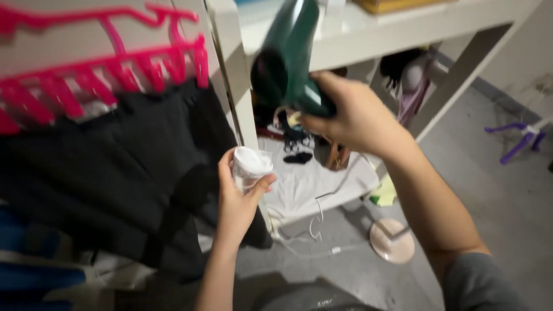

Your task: Using a handheld garment steamer to remove wrinkles from a pair of pants.

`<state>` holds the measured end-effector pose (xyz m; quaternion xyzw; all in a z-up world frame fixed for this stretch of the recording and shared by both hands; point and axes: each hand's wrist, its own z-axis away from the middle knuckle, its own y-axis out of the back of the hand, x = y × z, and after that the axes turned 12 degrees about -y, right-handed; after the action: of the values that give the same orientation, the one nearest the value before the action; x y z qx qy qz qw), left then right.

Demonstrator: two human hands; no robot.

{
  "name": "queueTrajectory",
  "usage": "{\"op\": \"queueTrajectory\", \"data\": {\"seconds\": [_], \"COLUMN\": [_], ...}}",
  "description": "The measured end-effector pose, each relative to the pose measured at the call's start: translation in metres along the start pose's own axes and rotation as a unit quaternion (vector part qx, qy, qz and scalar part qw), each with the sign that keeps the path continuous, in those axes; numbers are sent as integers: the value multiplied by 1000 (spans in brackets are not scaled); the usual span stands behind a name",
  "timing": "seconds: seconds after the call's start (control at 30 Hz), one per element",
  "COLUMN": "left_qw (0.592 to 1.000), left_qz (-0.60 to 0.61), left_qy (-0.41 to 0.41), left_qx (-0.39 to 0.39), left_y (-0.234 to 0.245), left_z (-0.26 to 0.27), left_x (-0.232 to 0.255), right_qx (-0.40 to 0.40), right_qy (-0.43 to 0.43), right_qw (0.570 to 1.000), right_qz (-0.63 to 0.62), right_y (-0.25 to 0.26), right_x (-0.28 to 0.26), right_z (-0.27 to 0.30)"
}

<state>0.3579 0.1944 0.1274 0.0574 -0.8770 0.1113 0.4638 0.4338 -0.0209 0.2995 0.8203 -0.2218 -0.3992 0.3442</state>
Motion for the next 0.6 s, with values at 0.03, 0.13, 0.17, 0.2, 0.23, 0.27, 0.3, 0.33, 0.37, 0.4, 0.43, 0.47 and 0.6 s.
{"op": "queueTrajectory", "data": {"seconds": [0.03,0.13,0.17,0.2,0.23,0.27,0.3,0.33,0.37,0.4,0.43,0.47,0.6], "left_qw": [996,991,991,983,968,968,969,969,969,970,970,971,956], "left_qz": [-67,-120,-120,-171,-221,-223,-231,-237,-238,-235,-233,-233,-266], "left_qy": [-47,13,19,-39,-96,-90,-52,-19,-20,-16,-12,-4,67], "left_qx": [-25,-55,-54,-59,-65,-63,-64,-64,-62,-62,-61,-61,-105], "left_y": [3,11,11,12,13,11,9,6,5,4,4,5,13], "left_z": [9,34,46,56,66,78,90,95,105,117,130,142,191], "left_x": [0,19,18,17,16,17,19,20,20,21,22,23,41], "right_qx": [-14,-55,-60,-80,-100,-106,-118,-126,-126,-142,-159,-167,-206], "right_qy": [10,-20,-22,-6,10,10,19,29,32,7,-18,-20,-8], "right_qw": [1000,985,984,979,972,972,968,965,964,962,959,958,959], "right_qz": [22,165,164,189,215,212,219,230,230,233,235,234,193], "right_y": [-2,-28,-39,-51,-61,-70,-78,-83,-89,-96,-103,-107,-120], "right_x": [-5,2,7,11,15,13,10,9,7,6,5,5,0], "right_z": [21,62,74,85,96,109,121,127,138,151,164,176,223]}}
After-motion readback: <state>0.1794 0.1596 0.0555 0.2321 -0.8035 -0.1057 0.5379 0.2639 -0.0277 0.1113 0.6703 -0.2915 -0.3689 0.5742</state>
